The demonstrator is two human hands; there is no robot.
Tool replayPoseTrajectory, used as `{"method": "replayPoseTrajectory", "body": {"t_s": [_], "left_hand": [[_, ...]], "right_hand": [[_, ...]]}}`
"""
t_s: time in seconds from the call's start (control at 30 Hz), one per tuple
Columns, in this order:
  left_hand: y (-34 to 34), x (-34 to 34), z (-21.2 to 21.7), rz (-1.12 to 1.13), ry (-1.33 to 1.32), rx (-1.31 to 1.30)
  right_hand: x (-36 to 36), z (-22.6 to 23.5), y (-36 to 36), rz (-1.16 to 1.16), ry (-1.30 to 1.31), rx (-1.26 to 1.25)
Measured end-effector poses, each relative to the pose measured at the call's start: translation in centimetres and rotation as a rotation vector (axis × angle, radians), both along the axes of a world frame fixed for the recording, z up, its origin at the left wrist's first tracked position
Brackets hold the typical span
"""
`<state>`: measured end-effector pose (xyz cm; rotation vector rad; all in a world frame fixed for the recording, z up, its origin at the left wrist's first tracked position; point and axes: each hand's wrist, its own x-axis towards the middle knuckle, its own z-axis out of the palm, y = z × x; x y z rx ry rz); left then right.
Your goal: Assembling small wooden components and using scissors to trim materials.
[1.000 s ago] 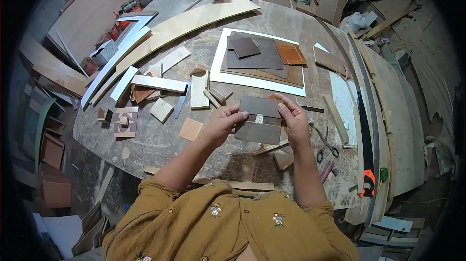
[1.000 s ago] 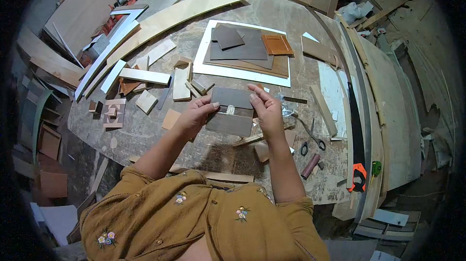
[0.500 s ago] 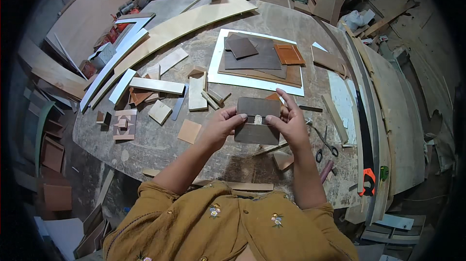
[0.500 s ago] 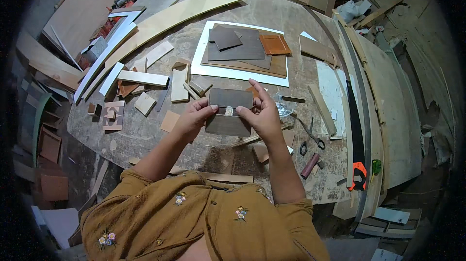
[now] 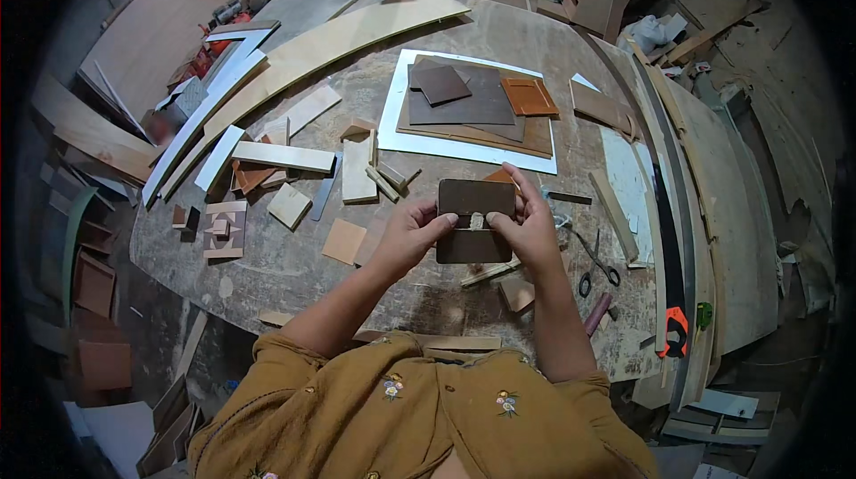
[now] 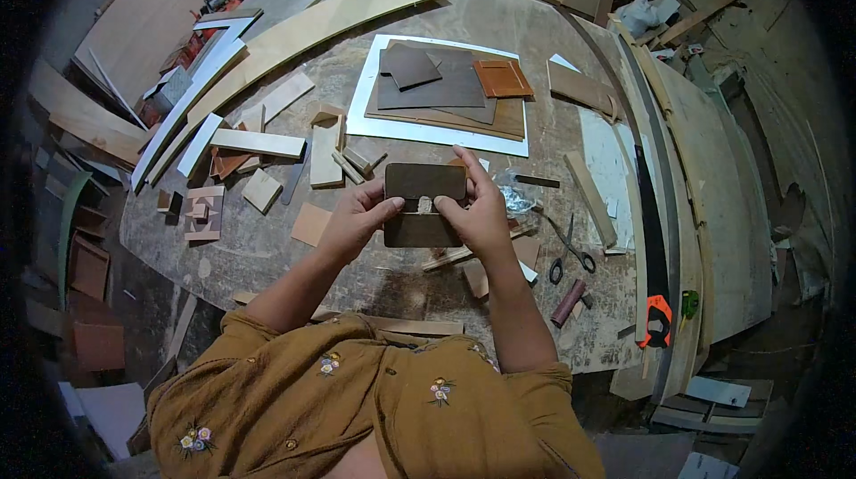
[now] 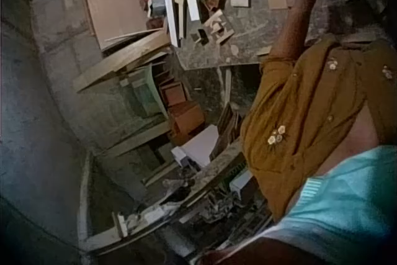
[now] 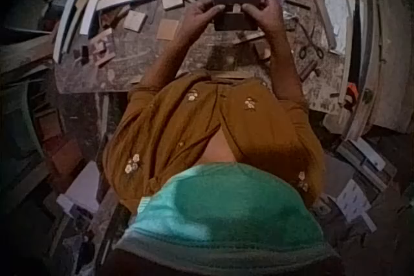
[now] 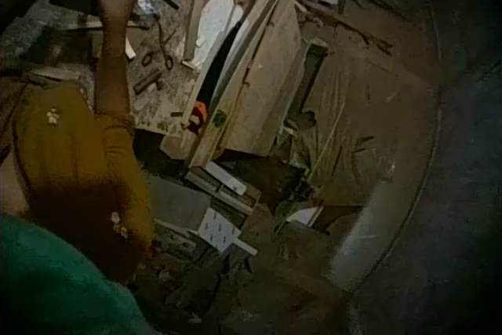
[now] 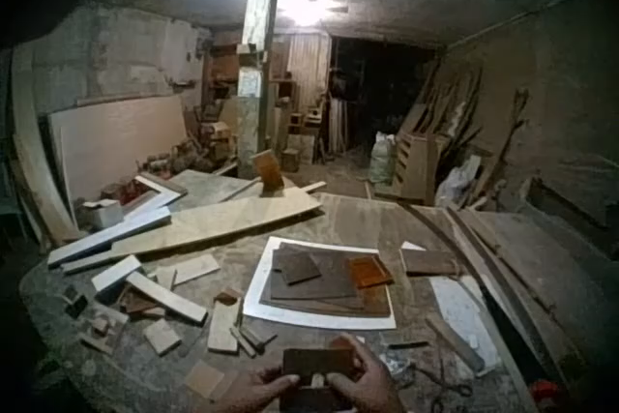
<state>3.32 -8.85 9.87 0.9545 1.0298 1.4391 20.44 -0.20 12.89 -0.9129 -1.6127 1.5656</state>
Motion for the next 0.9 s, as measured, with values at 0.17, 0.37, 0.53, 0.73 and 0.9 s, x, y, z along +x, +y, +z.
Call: {"method": "replayPoseTrajectory", "body": {"t_s": [0.17, 0.37, 0.53, 0.73, 0.9], "left_hand": [[-0.2, 0.4, 0.7, 0.007, 0.098, 0.005], [-0.2, 0.3, 0.1, 0.014, 0.081, 0.008], [-0.2, 0.9, 0.4, 0.041, 0.001, 0.020], [0.0, 0.7, 0.7, 0.038, -0.037, -0.048], [-0.1, 0.5, 0.4, 0.047, -0.048, -0.087]], "right_hand": [[-0.3, -0.8, 0.0, -0.057, -0.066, 0.162], [-0.3, -0.4, -0.1, 0.021, 0.041, 0.023], [-0.2, 0.1, -0.1, 0.037, 0.021, -0.005], [0.0, -0.5, -0.3, -0.113, -0.049, 0.470], [0.1, -0.4, -0.8, -0.102, -0.296, 0.957]]}}
